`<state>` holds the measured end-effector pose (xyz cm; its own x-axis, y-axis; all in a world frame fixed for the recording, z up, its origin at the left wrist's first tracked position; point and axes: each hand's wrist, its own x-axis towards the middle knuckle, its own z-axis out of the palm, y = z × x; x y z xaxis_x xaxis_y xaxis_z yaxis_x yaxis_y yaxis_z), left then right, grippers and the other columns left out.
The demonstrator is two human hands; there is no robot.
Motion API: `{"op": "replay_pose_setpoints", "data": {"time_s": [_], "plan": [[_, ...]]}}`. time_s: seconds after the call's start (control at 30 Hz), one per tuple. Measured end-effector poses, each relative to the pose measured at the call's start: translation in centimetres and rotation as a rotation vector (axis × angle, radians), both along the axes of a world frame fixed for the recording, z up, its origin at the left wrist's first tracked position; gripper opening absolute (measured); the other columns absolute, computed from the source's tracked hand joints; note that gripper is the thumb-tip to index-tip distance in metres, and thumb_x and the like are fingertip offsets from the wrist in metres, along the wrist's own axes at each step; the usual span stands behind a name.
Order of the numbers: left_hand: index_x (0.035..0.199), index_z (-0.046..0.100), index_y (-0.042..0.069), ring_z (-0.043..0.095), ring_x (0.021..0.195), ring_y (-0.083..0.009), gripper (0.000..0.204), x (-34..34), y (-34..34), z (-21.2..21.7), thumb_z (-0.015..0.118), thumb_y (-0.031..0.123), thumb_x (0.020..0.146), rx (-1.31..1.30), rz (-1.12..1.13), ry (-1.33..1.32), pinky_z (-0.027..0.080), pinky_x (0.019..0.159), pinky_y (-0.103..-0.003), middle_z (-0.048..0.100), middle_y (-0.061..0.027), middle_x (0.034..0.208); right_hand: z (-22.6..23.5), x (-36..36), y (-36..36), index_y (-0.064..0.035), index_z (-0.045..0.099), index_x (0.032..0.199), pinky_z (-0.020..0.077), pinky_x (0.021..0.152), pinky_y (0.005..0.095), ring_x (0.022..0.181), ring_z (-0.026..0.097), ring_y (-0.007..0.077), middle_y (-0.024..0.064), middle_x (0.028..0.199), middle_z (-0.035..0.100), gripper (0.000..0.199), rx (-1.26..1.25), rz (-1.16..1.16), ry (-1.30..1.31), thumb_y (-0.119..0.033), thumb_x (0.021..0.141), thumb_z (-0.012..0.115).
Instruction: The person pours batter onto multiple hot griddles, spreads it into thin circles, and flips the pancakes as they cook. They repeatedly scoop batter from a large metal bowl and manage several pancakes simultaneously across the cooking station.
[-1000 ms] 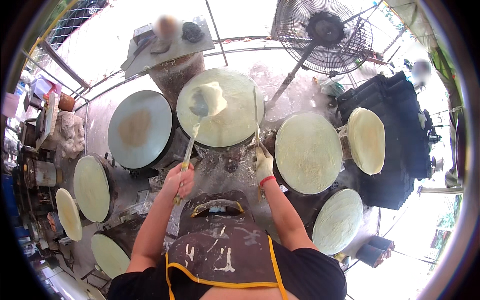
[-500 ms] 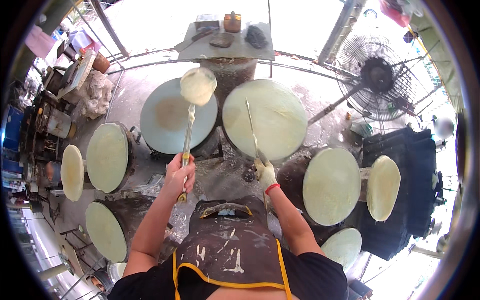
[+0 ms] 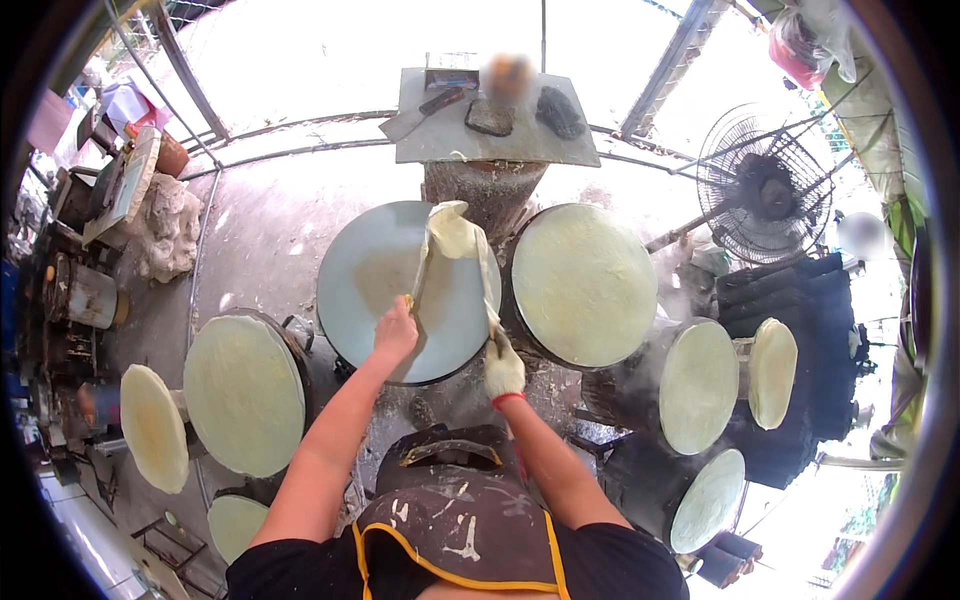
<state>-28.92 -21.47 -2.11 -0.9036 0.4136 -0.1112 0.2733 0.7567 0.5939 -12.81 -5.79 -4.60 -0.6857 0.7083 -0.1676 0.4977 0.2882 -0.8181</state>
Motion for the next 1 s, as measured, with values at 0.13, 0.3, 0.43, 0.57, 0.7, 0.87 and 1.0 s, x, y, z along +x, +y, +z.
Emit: {"op": "replay_pose_setpoints", "data": {"time_s": [0.13, 0.3, 0.43, 0.57, 0.7, 0.87, 1.0], "plan": [[0.108, 0.042, 0.003, 0.06, 0.081, -0.0402, 0.025, -3.6, -3.3, 0.6, 0.046, 0.007, 0.083, -0.092, -0.044, 0.127, 0.047, 0.071, -0.049, 0.058, -0.0213, 0.093, 2.0, -6.0, -0.6, 0.0011, 0.052, 0.121, 0.0418, 0.074, 0.0256, 0.082, 0.056, 0.0146, 0.0108, 0.1, 0.064, 0.041, -0.645, -0.053, 0.077, -0.025, 0.09, 0.05], [0.11, 0.042, 0.004, 0.06, 0.079, -0.0397, 0.028, -4.9, -7.7, 0.9, 0.046, 0.006, 0.083, -0.135, -0.024, 0.144, 0.047, 0.069, -0.049, 0.056, -0.0201, 0.097, 1.3, -4.5, -4.5, -0.0016, 0.053, 0.122, 0.0458, 0.076, 0.0271, 0.089, 0.06, 0.0176, 0.0113, 0.102, 0.064, 0.042, -0.421, -0.182, 0.127, -0.027, 0.089, 0.05], [0.122, 0.041, 0.007, 0.059, 0.08, -0.0387, 0.044, -4.5, -9.0, 2.1, 0.051, 0.005, 0.079, -0.25, 0.01, 0.137, 0.047, 0.068, -0.048, 0.052, -0.0191, 0.099, 2.8, -9.6, -4.2, -0.0143, 0.06, 0.117, 0.0353, 0.046, 0.0215, 0.05, 0.046, 0.008, 0.0042, 0.072, 0.06, 0.034, -0.554, -0.089, -0.024, -0.03, 0.087, 0.054], [0.134, 0.038, 0.014, 0.058, 0.077, -0.0342, 0.061, -5.1, -12.3, 3.0, 0.052, 0.002, 0.075, -0.305, 0.005, 0.253, 0.048, 0.068, -0.043, 0.047, -0.0168, 0.095, 2.5, -6.5, -4.5, 0.001, 0.055, 0.12, 0.0436, 0.069, 0.0203, 0.077, 0.056, 0.0104, 0.0101, 0.093, 0.063, 0.04, -0.579, -0.163, 0.253, -0.022, 0.087, 0.053], [0.132, 0.043, 0.02, 0.057, 0.08, -0.0336, 0.065, -4.4, -14.0, 3.5, 0.054, -0.002, 0.072, -0.318, 0.001, 0.291, 0.048, 0.07, -0.041, 0.046, -0.0162, 0.094, 2.3, -9.6, -4.8, -0.0001, 0.057, 0.117, 0.041, 0.053, 0.0212, 0.057, 0.052, 0.0082, 0.0031, 0.074, 0.06, 0.035, -0.465, -0.001, 0.099, -0.02, 0.088, 0.051], [0.129, 0.046, 0.022, 0.055, 0.085, -0.033, 0.066, -3.9, -17.6, 3.6, 0.056, -0.005, 0.069, -0.315, 0.087, 0.292, 0.048, 0.071, -0.04, 0.046, -0.0156, 0.094, 2.1, -8.1, -2.0, -0.0039, 0.059, 0.115, 0.0415, 0.048, 0.0241, 0.054, 0.053, 0.0089, 0.0031, 0.069, 0.06, 0.033, -0.544, 0.045, 0.09, -0.021, 0.089, 0.05], [0.128, 0.047, 0.023, 0.056, 0.084, -0.032, 0.064, -3.4, -18.1, 4.3, 0.056, -0.004, 0.07, -0.296, 0.06, 0.32, 0.048, 0.07, -0.04, 0.046, -0.0142, 0.094, 1.2, -9.4, -4.0, -0.0034, 0.058, 0.116, 0.0483, 0.073, 0.0275, 0.089, 0.063, 0.0164, 0.0161, 0.095, 0.065, 0.035, 0.03, 0.192, 0.006, -0.021, 0.086, 0.051]]}}
